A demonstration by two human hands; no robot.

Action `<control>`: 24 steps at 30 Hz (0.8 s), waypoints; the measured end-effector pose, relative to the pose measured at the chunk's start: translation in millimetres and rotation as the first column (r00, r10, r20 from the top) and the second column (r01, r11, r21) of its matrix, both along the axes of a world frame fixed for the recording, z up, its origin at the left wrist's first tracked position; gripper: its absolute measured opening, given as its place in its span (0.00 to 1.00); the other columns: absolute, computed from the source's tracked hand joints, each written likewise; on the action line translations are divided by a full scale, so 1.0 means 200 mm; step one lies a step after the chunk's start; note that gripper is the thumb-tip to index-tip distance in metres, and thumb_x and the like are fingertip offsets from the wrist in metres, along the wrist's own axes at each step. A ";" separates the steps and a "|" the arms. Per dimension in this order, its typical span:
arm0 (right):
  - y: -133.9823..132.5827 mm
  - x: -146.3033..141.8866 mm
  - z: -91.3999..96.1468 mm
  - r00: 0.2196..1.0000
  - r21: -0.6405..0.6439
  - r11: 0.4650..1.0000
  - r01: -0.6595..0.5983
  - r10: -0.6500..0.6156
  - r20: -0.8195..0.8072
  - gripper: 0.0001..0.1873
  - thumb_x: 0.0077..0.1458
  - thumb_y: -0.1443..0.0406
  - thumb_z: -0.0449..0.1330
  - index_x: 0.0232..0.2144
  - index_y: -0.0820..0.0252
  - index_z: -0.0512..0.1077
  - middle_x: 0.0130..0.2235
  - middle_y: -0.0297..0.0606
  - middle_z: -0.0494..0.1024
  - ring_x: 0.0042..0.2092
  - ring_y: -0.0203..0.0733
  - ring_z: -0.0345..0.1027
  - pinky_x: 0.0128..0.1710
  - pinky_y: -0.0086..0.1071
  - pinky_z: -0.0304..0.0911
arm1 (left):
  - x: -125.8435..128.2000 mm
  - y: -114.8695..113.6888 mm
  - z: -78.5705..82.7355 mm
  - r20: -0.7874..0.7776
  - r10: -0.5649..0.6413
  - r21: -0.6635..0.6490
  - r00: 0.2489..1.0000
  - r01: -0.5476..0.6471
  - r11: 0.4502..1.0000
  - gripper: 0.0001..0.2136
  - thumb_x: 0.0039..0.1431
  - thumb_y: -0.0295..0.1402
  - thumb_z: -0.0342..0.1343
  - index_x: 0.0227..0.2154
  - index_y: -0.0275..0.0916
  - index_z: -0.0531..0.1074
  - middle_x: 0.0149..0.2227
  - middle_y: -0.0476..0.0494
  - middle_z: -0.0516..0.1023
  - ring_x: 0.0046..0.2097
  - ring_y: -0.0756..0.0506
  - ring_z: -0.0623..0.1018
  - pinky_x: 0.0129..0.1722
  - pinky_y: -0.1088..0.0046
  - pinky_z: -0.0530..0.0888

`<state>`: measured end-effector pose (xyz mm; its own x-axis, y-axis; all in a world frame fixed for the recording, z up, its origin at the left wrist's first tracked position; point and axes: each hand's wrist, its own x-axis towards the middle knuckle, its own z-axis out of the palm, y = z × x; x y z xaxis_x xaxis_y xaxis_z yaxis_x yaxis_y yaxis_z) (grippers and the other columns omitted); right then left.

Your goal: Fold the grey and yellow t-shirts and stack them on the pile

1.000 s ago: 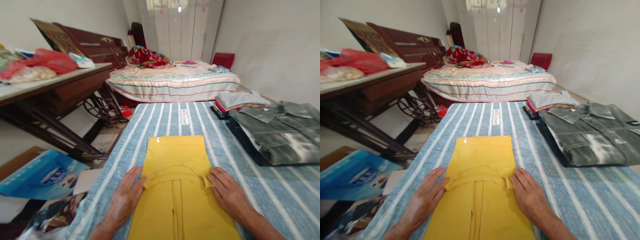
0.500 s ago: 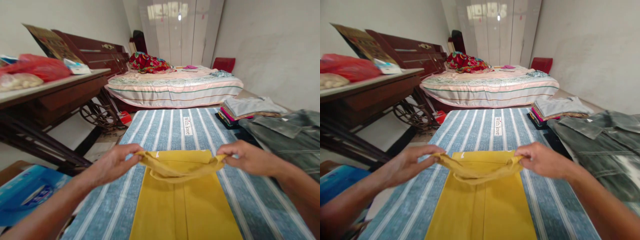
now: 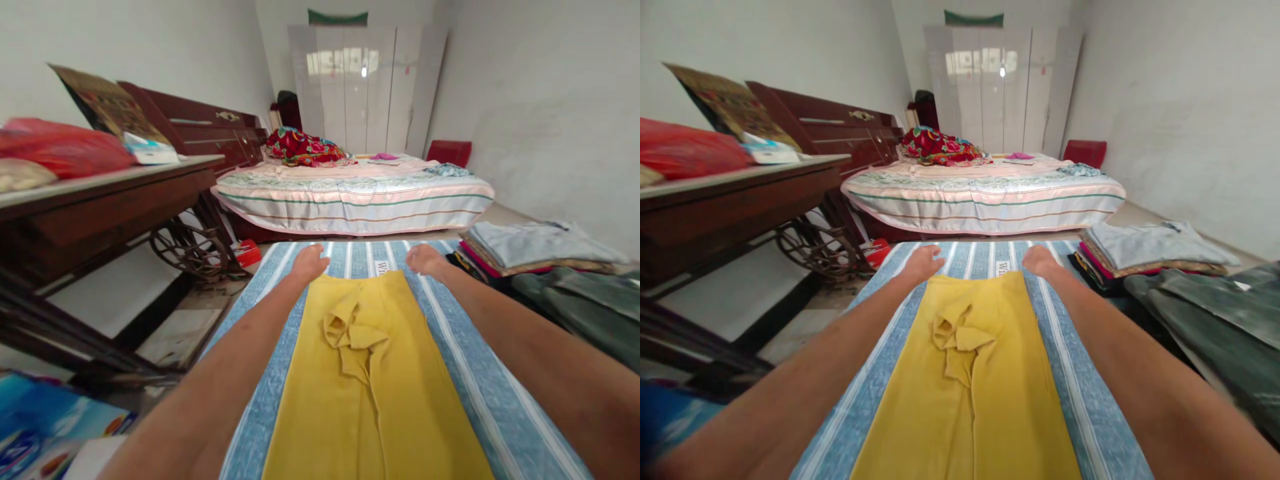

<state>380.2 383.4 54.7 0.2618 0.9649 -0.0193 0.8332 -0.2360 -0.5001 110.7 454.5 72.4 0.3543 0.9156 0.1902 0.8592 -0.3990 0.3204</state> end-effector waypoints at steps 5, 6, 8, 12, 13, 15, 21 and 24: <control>-0.06 -0.10 -0.19 0.990 0.151 0.987 -0.050 0.029 0.139 0.14 0.53 0.67 0.52 0.41 0.58 0.72 0.42 0.42 0.77 0.46 0.46 0.68 0.43 0.34 0.61 | 0.01 -0.19 -0.18 -0.131 -0.138 0.034 0.982 0.144 0.989 0.14 0.55 0.37 0.49 0.41 0.39 0.72 0.44 0.41 0.76 0.49 0.43 0.73 0.51 0.68 0.67; -0.08 -0.12 -0.20 0.986 0.170 0.981 -0.098 0.072 0.151 0.14 0.54 0.66 0.51 0.42 0.57 0.71 0.44 0.41 0.76 0.47 0.45 0.68 0.45 0.34 0.60 | 0.02 -0.23 -0.19 -0.182 -0.151 0.026 0.972 0.158 0.987 0.14 0.56 0.38 0.48 0.41 0.39 0.72 0.43 0.41 0.77 0.48 0.43 0.73 0.49 0.68 0.68; -0.12 -0.18 -0.24 0.973 0.199 0.961 -0.192 0.160 0.167 0.15 0.56 0.65 0.50 0.44 0.57 0.70 0.47 0.41 0.74 0.49 0.44 0.66 0.47 0.33 0.58 | 0.02 -0.28 -0.21 -0.295 -0.131 0.006 0.947 0.139 0.990 0.15 0.57 0.40 0.47 0.42 0.38 0.71 0.43 0.40 0.76 0.47 0.42 0.74 0.46 0.67 0.69; -0.17 -0.26 -0.34 0.919 0.176 0.916 -0.359 0.315 0.238 0.18 0.58 0.57 0.50 0.46 0.61 0.67 0.49 0.46 0.71 0.52 0.46 0.61 0.51 0.36 0.55 | 0.02 -0.29 -0.24 -0.394 -0.034 -0.028 0.918 0.025 0.999 0.14 0.54 0.36 0.51 0.41 0.36 0.71 0.42 0.36 0.77 0.45 0.40 0.75 0.43 0.66 0.70; -0.17 -0.26 -0.37 0.905 0.156 0.912 -0.380 0.331 0.269 0.20 0.58 0.55 0.49 0.46 0.62 0.67 0.49 0.47 0.70 0.52 0.47 0.60 0.51 0.38 0.54 | 0.02 -0.28 -0.25 -0.396 -0.026 -0.035 0.918 0.013 0.999 0.12 0.54 0.35 0.51 0.39 0.36 0.72 0.40 0.37 0.77 0.45 0.40 0.75 0.42 0.67 0.70; -0.18 -0.27 -0.41 0.885 0.117 0.912 -0.392 0.339 0.319 0.24 0.59 0.51 0.48 0.47 0.63 0.66 0.52 0.50 0.67 0.54 0.50 0.58 0.52 0.42 0.53 | 0.01 -0.26 -0.26 -0.396 -0.025 -0.047 0.918 0.007 0.999 0.09 0.53 0.32 0.50 0.35 0.38 0.73 0.38 0.39 0.78 0.43 0.41 0.76 0.40 0.69 0.71; -0.31 -0.34 -0.33 0.892 0.236 0.880 -0.412 0.336 0.303 0.23 0.60 0.53 0.47 0.48 0.65 0.64 0.53 0.52 0.66 0.55 0.52 0.57 0.53 0.46 0.52 | 0.00 -0.27 -0.25 -0.372 -0.034 0.009 0.928 0.041 0.999 0.12 0.51 0.25 0.49 0.37 0.36 0.73 0.41 0.37 0.76 0.46 0.40 0.74 0.42 0.66 0.70; -0.47 -0.42 -0.25 0.889 0.373 0.807 -0.458 0.412 0.202 0.16 0.60 0.58 0.49 0.43 0.62 0.68 0.47 0.46 0.71 0.50 0.46 0.63 0.50 0.40 0.57 | 0.00 -0.38 -0.22 -0.341 -0.080 0.057 0.937 0.106 0.993 0.13 0.52 0.26 0.50 0.41 0.35 0.72 0.45 0.37 0.74 0.50 0.40 0.70 0.47 0.66 0.67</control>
